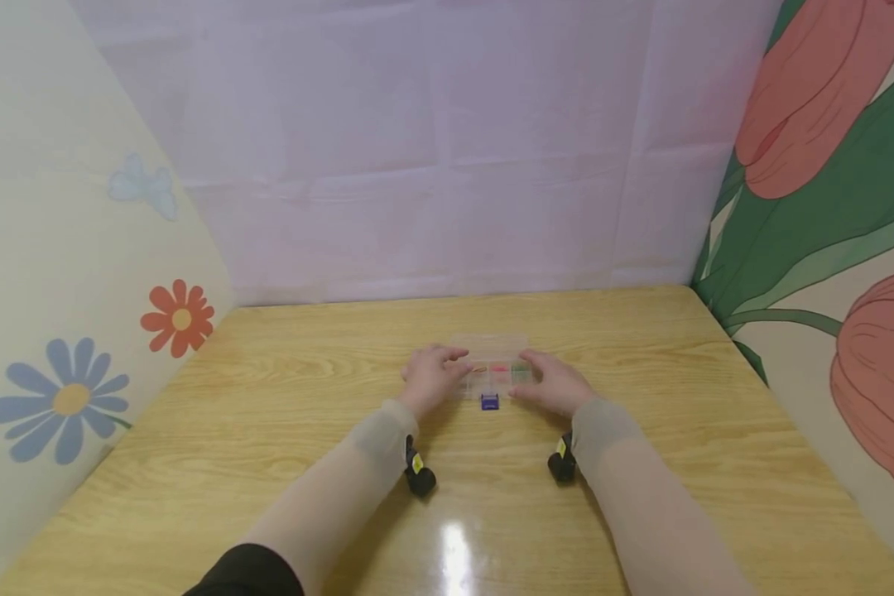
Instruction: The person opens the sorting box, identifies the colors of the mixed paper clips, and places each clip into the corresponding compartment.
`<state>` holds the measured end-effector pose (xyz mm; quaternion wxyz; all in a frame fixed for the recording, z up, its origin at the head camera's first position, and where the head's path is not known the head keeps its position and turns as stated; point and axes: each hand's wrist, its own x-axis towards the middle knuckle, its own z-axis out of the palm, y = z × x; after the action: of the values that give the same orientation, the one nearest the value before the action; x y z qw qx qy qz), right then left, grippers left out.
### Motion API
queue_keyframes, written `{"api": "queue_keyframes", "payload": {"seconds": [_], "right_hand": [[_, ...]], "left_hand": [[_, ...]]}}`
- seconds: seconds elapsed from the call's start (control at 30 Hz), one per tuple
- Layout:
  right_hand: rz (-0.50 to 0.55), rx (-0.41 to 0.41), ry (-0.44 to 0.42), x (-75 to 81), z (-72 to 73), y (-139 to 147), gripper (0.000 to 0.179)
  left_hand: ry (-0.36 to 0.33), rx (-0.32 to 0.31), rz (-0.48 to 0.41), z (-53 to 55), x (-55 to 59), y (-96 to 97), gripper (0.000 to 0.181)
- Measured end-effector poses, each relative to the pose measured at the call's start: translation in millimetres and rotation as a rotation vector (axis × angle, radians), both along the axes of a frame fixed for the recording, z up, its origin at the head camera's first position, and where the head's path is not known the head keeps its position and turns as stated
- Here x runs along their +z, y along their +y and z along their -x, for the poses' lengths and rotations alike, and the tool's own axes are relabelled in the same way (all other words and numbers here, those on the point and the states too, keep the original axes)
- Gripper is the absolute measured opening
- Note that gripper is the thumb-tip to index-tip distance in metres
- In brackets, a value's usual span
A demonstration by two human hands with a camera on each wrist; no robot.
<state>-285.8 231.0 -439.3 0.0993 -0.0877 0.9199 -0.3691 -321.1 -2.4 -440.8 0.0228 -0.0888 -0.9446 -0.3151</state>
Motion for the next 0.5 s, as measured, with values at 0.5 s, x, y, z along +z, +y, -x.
{"api": "queue_keyframes", "payload": {"seconds": [0.5], "right_hand": [[-0.162, 0.081, 0.128, 8.8, 5.7, -30, 0.079]], "left_hand": [[0.045, -0.027, 0.145, -5.7, 2.6, -29.5, 0.039]]}}
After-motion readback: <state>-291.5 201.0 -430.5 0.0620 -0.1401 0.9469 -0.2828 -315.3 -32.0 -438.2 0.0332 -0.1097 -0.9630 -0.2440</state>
